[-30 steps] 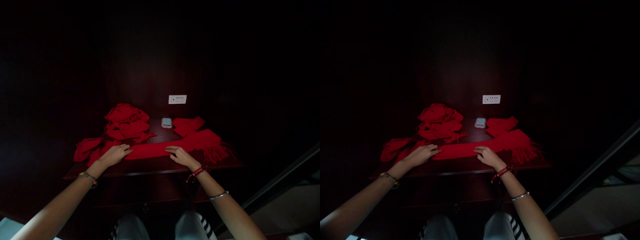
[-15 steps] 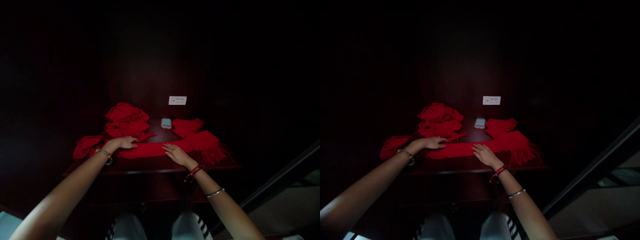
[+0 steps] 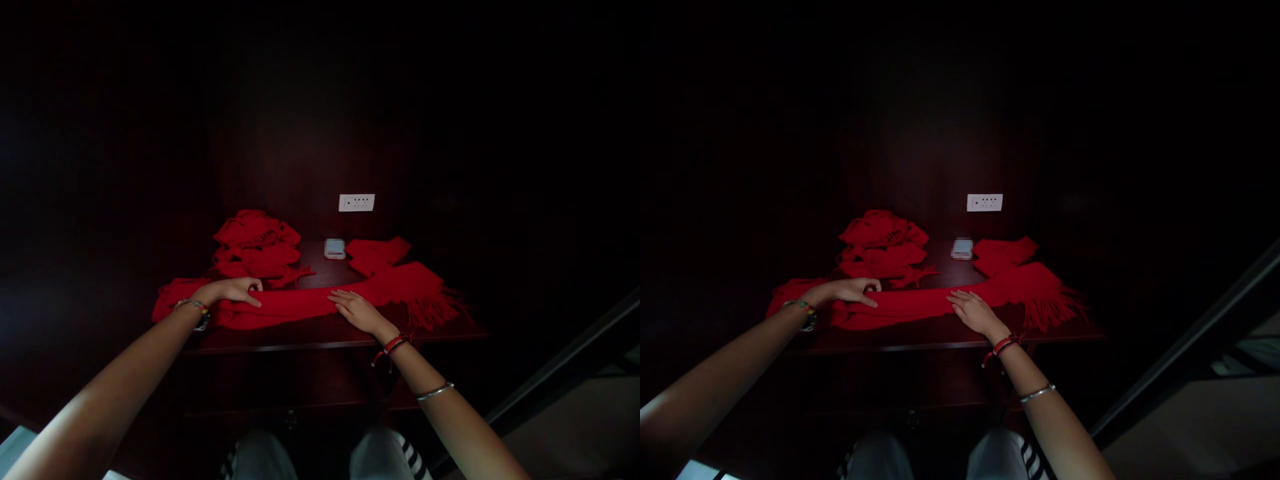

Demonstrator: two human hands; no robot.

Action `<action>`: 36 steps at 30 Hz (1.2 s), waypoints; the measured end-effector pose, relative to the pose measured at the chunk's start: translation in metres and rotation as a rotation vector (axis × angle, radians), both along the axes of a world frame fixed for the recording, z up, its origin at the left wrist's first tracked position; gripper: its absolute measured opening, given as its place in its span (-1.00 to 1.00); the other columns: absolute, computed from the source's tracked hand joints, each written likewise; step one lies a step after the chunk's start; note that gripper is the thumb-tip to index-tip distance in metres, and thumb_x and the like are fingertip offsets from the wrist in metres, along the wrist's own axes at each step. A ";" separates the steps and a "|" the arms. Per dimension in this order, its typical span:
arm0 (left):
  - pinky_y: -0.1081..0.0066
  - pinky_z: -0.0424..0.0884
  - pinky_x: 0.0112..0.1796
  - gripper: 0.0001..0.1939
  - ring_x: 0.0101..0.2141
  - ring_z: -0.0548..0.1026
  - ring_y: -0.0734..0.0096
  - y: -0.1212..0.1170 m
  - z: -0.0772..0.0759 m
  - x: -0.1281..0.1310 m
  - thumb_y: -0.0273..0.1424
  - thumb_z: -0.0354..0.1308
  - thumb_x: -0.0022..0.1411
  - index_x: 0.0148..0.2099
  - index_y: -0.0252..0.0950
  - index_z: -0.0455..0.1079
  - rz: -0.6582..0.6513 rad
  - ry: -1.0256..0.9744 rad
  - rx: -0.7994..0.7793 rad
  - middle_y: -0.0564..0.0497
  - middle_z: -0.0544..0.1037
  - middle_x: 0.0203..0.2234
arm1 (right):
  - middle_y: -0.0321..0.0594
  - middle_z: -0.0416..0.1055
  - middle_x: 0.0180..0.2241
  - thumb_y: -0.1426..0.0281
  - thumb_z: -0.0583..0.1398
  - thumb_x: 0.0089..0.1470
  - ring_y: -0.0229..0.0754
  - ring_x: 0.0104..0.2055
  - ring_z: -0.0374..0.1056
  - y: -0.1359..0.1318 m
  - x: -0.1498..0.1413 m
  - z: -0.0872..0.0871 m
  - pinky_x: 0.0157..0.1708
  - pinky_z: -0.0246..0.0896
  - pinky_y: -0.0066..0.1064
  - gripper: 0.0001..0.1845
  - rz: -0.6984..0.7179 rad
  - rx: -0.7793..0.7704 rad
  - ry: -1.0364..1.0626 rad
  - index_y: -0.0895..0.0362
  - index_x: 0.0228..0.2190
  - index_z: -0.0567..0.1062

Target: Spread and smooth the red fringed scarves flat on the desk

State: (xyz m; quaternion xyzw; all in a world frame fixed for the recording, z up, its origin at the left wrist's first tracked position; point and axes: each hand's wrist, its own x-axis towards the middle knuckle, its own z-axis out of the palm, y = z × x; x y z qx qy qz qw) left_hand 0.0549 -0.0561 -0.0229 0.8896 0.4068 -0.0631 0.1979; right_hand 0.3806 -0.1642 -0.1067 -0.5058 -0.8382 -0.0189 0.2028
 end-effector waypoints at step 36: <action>0.36 0.25 -0.18 -0.69 -0.25 0.35 0.36 -0.071 -0.027 -0.040 -0.50 -0.07 0.07 -0.13 -0.18 0.31 -0.198 0.137 0.684 -0.02 0.35 -0.24 | -0.13 0.37 -0.13 0.52 0.01 0.03 -0.18 -0.03 0.23 -0.004 0.001 0.000 -0.03 0.11 -0.33 -0.68 0.036 0.070 -0.034 0.17 -0.16 0.39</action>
